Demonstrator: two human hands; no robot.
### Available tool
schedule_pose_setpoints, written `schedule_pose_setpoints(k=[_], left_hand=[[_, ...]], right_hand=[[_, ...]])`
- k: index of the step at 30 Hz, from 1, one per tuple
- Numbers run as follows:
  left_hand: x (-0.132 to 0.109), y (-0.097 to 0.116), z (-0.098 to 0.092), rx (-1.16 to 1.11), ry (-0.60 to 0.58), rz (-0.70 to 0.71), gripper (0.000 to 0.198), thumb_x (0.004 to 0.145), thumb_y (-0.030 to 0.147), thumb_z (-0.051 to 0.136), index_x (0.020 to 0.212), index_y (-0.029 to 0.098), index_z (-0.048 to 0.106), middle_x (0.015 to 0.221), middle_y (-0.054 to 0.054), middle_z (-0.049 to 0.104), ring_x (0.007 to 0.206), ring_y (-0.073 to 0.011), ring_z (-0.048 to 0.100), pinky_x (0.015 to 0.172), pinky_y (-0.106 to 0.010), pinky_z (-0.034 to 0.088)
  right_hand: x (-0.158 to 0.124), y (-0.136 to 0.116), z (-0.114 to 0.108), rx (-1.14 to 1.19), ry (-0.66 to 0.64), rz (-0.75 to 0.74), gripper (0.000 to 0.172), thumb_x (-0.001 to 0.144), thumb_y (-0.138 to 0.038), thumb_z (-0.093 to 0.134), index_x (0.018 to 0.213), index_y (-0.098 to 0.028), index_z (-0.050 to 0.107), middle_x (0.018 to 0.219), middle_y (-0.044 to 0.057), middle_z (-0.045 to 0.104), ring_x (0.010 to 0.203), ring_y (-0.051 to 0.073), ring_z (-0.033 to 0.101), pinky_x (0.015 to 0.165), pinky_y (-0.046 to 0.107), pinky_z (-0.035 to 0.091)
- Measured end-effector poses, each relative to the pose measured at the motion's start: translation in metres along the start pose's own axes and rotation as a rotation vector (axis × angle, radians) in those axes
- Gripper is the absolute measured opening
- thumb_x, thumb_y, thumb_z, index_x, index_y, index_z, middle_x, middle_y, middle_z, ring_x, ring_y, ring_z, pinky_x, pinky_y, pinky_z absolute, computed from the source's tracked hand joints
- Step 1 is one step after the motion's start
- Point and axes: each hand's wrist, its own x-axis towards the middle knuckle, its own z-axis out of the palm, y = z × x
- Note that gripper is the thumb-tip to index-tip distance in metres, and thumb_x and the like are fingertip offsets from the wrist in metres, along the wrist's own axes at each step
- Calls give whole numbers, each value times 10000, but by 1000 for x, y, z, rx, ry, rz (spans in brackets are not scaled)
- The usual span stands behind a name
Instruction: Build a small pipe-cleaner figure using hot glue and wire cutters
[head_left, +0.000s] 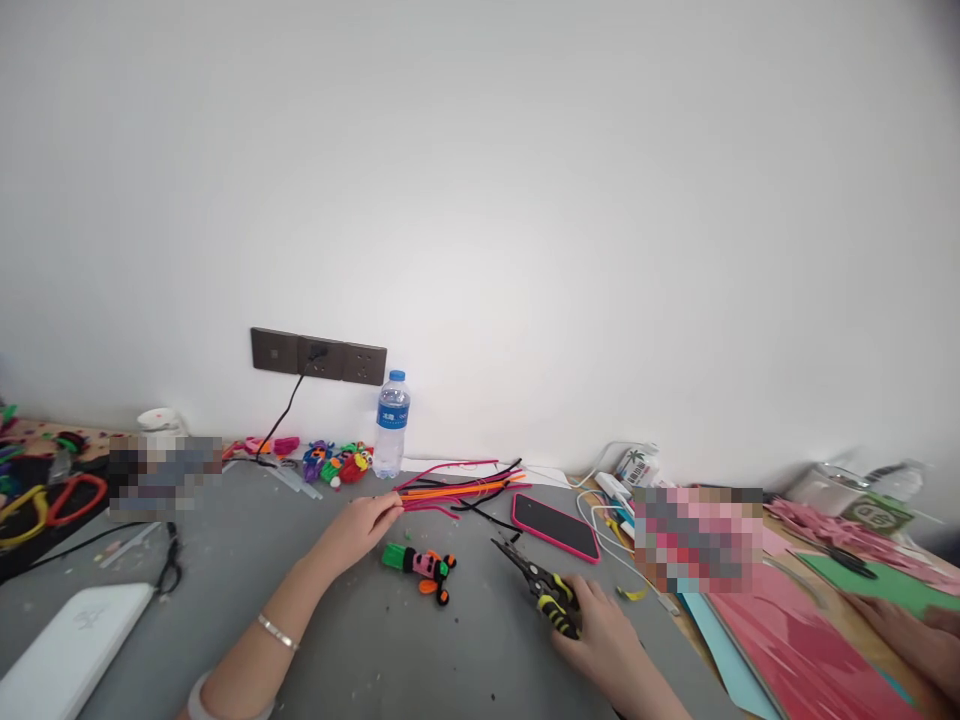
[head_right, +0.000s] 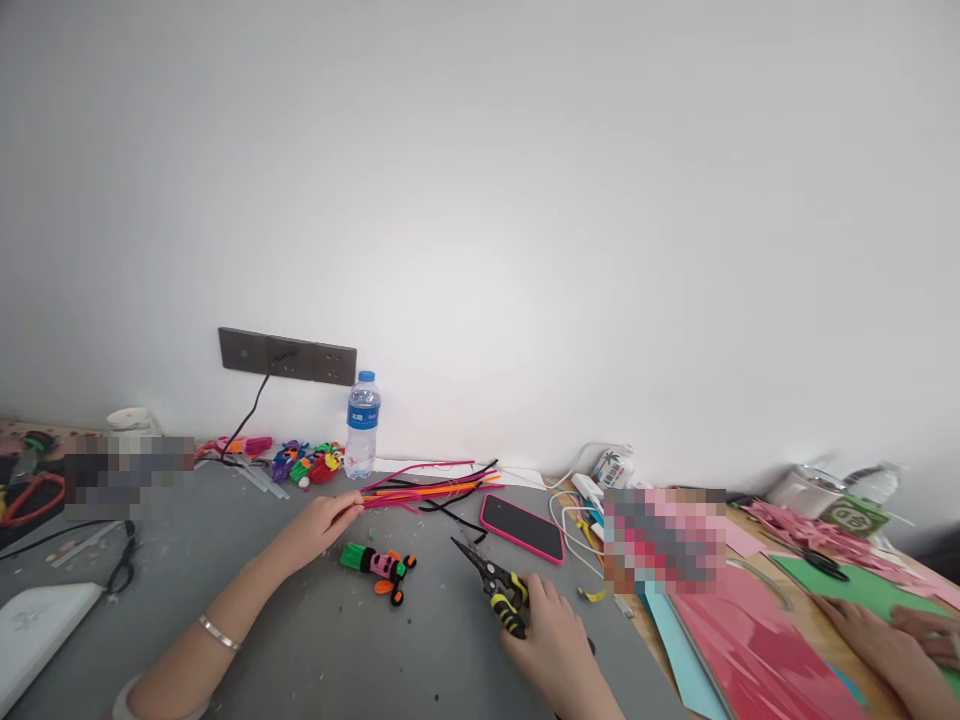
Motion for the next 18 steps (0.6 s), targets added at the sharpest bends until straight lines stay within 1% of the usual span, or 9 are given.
schedule_pose_setpoints(k=[1, 3, 5, 7, 10, 13, 18], left_hand=[[0, 0, 0, 16, -8, 4, 357, 968, 416, 297, 844, 240, 583, 579, 36, 551, 510, -160, 536, 506, -220, 338], [1, -2, 2, 40, -16, 8, 353, 965, 397, 316, 828, 238, 600, 664, 16, 616, 607, -174, 582, 552, -224, 363], [2, -4, 3, 35, -18, 14, 344, 962, 375, 333, 850, 238, 628, 751, 1, 665, 681, -181, 608, 594, -230, 385], [2, -5, 4, 22, -19, 27, 349, 957, 359, 347, 855, 234, 656, 827, -14, 682, 719, -181, 618, 618, -236, 401], [2, -7, 7, 27, -13, 42, 361, 946, 346, 367, 831, 224, 687, 858, -31, 663, 735, -179, 617, 629, -240, 413], [3, -9, 9, 36, -3, 42, 359, 935, 335, 385, 819, 222, 706, 857, -37, 644, 732, -177, 610, 629, -243, 417], [5, -13, 11, 36, 10, -8, 245, 891, 300, 454, 839, 234, 683, 843, -20, 639, 694, -168, 598, 620, -242, 417]], right_hand=[[2, 5, 8, -58, -4, 20, 351, 617, -226, 585, 964, -193, 622, 919, 96, 646, 856, 290, 606, 731, 338, 430], [6, 14, 21, -103, 6, 20, 424, 662, -272, 581, 1071, -167, 616, 1009, 134, 622, 931, 319, 587, 777, 366, 426], [11, 20, 30, -105, 44, -10, 461, 699, -340, 583, 1120, -156, 614, 1066, 152, 602, 968, 339, 566, 810, 391, 421], [16, 22, 36, -91, 81, -35, 488, 700, -389, 607, 1132, -162, 619, 1090, 154, 594, 972, 350, 554, 829, 414, 417], [19, 18, 42, -72, 144, -44, 501, 693, -412, 633, 1147, -200, 612, 1105, 138, 592, 992, 362, 542, 831, 443, 413], [18, 11, 48, -52, 200, -54, 489, 717, -417, 613, 1167, -228, 593, 1100, 128, 591, 1005, 367, 539, 825, 467, 411], [21, -7, 54, 38, 282, -113, 404, 792, -410, 540, 1170, -271, 573, 1093, 105, 597, 1002, 340, 543, 876, 476, 387]])
